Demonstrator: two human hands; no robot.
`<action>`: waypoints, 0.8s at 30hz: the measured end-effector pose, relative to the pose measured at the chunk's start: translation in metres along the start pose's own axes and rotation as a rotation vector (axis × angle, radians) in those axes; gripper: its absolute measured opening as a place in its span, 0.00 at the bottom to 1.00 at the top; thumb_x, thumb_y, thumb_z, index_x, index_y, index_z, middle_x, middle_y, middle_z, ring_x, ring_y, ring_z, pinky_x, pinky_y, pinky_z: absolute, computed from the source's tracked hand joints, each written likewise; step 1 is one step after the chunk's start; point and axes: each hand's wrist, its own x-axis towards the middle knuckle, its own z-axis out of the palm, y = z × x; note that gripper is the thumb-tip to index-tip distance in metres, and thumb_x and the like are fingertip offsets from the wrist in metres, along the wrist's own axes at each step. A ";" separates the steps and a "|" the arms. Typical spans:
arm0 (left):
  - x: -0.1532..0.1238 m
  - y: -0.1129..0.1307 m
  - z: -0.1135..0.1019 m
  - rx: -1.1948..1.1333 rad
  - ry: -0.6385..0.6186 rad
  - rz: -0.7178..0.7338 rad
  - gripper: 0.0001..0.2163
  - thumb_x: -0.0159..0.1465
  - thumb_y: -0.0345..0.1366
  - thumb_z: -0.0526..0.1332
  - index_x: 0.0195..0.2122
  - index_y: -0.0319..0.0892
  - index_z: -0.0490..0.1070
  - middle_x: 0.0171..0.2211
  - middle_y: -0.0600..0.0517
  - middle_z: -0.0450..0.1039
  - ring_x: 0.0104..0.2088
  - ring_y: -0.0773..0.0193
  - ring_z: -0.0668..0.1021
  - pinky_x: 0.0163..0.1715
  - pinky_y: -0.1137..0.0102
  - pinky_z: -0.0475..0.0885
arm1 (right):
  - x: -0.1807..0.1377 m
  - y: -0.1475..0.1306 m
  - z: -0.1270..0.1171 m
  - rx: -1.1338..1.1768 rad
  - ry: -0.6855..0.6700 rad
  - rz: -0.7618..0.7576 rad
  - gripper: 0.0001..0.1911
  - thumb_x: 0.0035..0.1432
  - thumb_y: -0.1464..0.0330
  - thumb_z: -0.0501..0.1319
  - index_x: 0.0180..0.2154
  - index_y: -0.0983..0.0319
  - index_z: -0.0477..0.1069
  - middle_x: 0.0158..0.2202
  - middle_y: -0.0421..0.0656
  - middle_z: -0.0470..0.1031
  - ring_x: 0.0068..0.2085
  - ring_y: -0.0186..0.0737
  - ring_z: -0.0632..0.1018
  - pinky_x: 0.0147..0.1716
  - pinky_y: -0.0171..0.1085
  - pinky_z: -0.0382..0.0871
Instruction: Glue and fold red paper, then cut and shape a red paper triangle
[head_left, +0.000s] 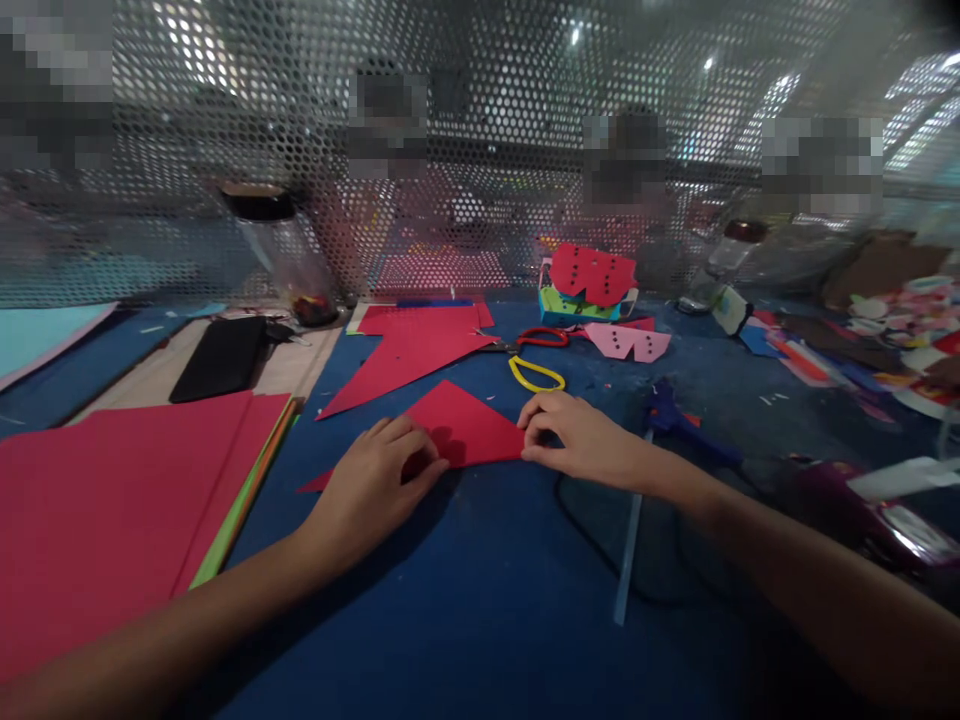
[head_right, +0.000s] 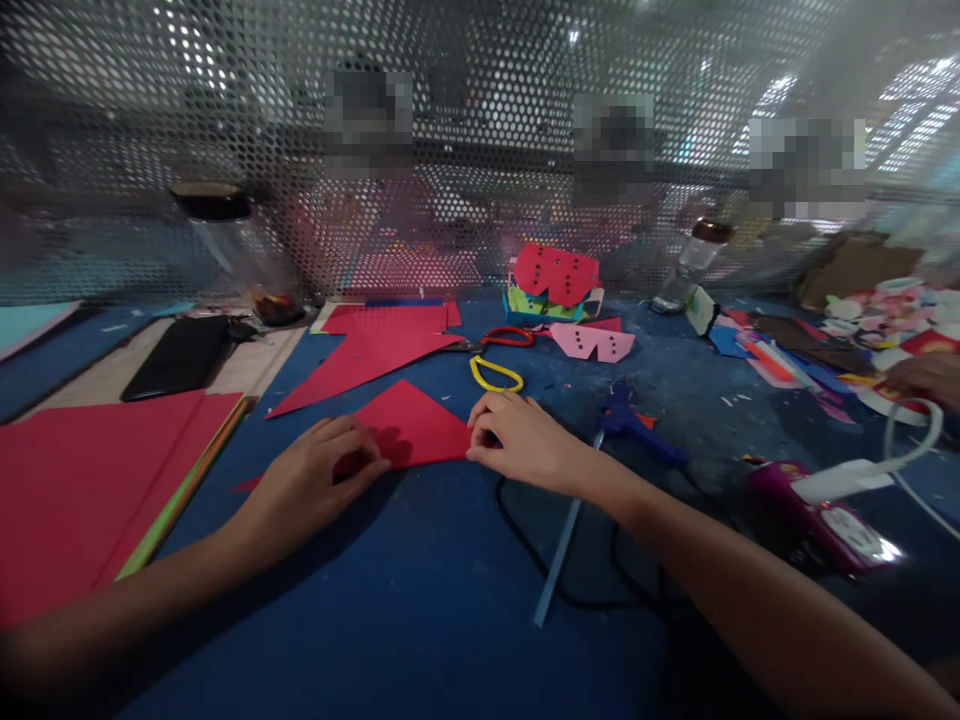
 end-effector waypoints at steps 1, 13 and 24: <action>0.000 0.000 0.000 0.006 0.000 0.000 0.09 0.69 0.41 0.60 0.33 0.44 0.71 0.36 0.52 0.72 0.38 0.58 0.72 0.39 0.63 0.66 | 0.000 0.001 -0.001 0.015 -0.010 -0.010 0.05 0.61 0.68 0.65 0.31 0.59 0.77 0.48 0.43 0.75 0.51 0.44 0.74 0.51 0.44 0.65; 0.003 -0.002 0.003 0.016 -0.003 0.003 0.10 0.69 0.41 0.60 0.32 0.44 0.70 0.36 0.51 0.72 0.38 0.57 0.73 0.39 0.62 0.66 | 0.000 0.004 -0.006 -0.014 -0.025 0.014 0.07 0.60 0.62 0.68 0.34 0.59 0.79 0.39 0.43 0.75 0.43 0.42 0.75 0.47 0.41 0.65; 0.002 -0.003 0.003 0.036 0.021 0.007 0.09 0.68 0.40 0.60 0.31 0.44 0.70 0.37 0.50 0.72 0.40 0.57 0.73 0.40 0.62 0.67 | 0.002 0.008 -0.003 -0.080 -0.039 0.079 0.10 0.61 0.59 0.67 0.34 0.58 0.79 0.37 0.43 0.77 0.42 0.43 0.75 0.43 0.41 0.64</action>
